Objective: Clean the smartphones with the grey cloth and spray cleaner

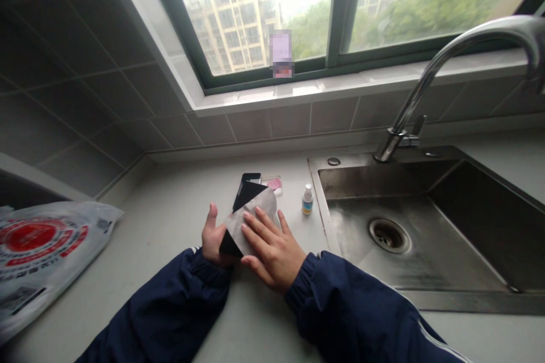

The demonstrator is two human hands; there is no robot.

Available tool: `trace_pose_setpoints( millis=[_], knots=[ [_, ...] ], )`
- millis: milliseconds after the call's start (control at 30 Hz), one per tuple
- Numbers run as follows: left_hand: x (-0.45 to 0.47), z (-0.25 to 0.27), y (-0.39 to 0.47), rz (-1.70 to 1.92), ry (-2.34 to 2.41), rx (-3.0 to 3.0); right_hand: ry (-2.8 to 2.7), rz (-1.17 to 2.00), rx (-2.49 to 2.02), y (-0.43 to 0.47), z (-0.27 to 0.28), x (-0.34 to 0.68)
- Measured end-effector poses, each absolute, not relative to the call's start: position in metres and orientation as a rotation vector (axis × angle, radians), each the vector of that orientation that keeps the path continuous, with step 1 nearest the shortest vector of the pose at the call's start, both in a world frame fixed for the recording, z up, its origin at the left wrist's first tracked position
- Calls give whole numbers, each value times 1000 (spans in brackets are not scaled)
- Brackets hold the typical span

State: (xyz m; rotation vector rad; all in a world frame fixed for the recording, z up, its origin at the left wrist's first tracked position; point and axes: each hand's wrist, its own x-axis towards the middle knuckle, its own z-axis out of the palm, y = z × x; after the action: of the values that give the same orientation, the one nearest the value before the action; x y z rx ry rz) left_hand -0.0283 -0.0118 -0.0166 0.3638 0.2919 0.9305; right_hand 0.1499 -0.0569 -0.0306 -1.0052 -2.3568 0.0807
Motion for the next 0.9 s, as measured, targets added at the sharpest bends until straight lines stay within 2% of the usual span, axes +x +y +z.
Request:
trace_pose_setpoints(
  millis=[467,900],
  knots=[
    [-31,-9,-12,927,384,399,-2482,231,-683,-67,-28,142],
    [-24,-8,-15,1012,401,351,-2150,-8,-704,-56,-35,145]
  ],
)
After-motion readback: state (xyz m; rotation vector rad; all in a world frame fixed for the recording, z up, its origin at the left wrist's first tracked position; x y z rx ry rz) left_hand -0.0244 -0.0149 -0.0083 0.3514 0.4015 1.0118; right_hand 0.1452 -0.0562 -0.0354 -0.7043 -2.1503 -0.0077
